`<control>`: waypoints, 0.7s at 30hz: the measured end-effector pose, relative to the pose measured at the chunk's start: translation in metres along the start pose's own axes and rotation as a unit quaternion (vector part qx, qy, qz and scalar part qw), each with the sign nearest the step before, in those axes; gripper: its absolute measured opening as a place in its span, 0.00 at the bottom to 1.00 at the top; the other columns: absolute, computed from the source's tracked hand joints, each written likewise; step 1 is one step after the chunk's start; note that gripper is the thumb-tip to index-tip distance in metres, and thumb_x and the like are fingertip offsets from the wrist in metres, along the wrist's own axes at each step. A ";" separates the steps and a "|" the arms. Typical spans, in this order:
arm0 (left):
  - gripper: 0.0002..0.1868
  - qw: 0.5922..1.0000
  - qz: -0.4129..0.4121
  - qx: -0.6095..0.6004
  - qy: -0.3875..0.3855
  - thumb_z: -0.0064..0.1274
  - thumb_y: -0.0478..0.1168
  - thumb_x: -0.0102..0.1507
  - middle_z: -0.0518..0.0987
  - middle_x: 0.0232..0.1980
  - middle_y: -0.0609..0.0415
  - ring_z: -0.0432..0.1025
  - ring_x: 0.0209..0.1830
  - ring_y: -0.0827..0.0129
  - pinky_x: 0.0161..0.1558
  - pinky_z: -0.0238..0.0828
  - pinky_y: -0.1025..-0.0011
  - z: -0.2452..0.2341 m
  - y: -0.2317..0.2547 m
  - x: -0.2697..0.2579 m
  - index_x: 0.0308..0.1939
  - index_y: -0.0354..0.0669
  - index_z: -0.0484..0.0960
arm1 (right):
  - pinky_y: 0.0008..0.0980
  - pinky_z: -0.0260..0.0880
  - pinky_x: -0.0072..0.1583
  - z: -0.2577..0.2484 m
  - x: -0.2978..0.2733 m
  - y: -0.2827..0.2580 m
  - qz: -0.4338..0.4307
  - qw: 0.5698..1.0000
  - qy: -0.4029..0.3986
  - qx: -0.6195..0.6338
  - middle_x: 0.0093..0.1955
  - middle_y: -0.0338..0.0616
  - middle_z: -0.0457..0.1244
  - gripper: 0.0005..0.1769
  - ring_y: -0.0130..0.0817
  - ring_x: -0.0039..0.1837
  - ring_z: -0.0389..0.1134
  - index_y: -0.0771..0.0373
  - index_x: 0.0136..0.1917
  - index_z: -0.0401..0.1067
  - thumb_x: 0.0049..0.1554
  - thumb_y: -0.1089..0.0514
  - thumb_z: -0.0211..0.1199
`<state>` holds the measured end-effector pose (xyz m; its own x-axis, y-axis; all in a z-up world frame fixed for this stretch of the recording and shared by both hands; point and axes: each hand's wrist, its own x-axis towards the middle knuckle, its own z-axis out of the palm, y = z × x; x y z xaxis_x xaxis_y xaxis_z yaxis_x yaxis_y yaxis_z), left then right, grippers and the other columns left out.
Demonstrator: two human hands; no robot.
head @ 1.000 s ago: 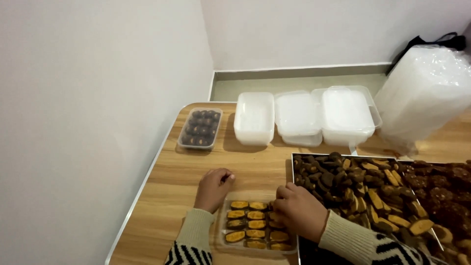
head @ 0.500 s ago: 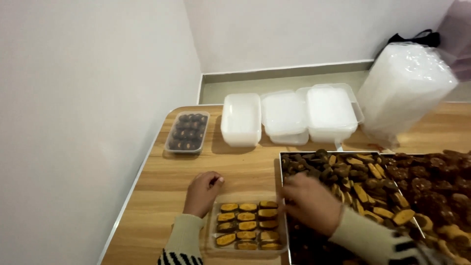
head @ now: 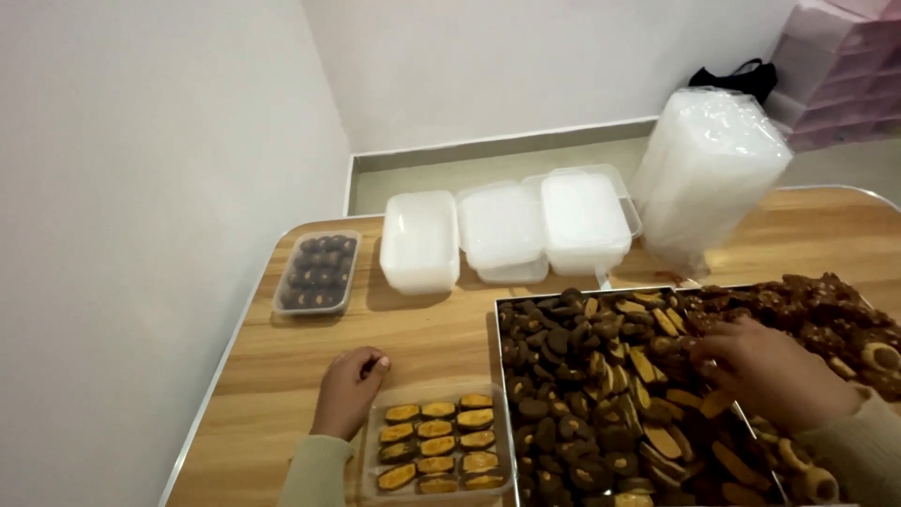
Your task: Manually picking up cookies from a large tray and arranging them into a small plastic container for packaging.
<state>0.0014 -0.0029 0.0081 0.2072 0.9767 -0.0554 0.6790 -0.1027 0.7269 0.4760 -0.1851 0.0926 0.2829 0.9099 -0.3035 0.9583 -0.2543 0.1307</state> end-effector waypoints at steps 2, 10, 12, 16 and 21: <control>0.14 1.000 0.015 -0.005 0.000 0.48 0.48 0.68 0.82 0.36 0.60 0.72 0.42 0.68 0.45 0.65 0.69 0.001 -0.003 0.002 0.35 0.49 0.84 | 0.32 0.71 0.66 0.024 0.003 0.020 -0.025 1.000 0.013 0.009 0.60 0.16 0.70 0.16 0.24 0.65 0.66 0.36 0.57 0.79 0.57 0.48 0.61; 0.15 1.000 0.016 -0.011 0.002 0.47 0.49 0.69 0.81 0.34 0.60 0.70 0.40 0.69 0.43 0.63 0.70 0.004 -0.006 0.003 0.34 0.48 0.84 | 0.35 0.70 0.69 0.056 -0.006 0.036 -0.076 0.997 -0.011 0.011 0.62 0.17 0.70 0.25 0.26 0.65 0.68 0.35 0.64 0.73 0.53 0.51 0.68; 0.14 0.999 0.036 -0.011 0.012 0.48 0.49 0.67 0.85 0.41 0.60 0.73 0.47 0.67 0.48 0.66 0.67 0.006 -0.012 0.005 0.38 0.49 0.86 | 0.36 0.69 0.68 0.057 -0.005 0.034 -0.066 0.998 -0.017 -0.012 0.60 0.19 0.69 0.26 0.27 0.66 0.66 0.33 0.66 0.71 0.53 0.44 0.69; 0.13 0.996 0.084 -0.012 0.039 0.50 0.48 0.66 0.81 0.32 0.60 0.71 0.36 0.68 0.40 0.62 0.68 0.008 -0.017 0.008 0.31 0.48 0.84 | 0.33 0.69 0.68 0.056 -0.003 0.031 -0.082 0.996 -0.012 -0.033 0.60 0.17 0.68 0.23 0.25 0.65 0.66 0.33 0.63 0.73 0.54 0.39 0.70; 0.15 0.999 0.036 0.000 0.003 0.46 0.50 0.69 0.79 0.34 0.61 0.71 0.44 0.67 0.44 0.63 0.70 0.003 -0.007 0.001 0.32 0.50 0.82 | 0.40 0.74 0.62 0.045 -0.009 0.020 -0.043 0.990 0.027 -0.128 0.60 0.18 0.64 0.18 0.29 0.64 0.67 0.30 0.58 0.73 0.55 0.34 0.64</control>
<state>-0.0009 -0.0016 0.0007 0.2510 0.9680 0.0012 0.6625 -0.1727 0.7288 0.4944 -0.2131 0.0559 0.1923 0.9425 -0.2734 0.9346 -0.0909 0.3440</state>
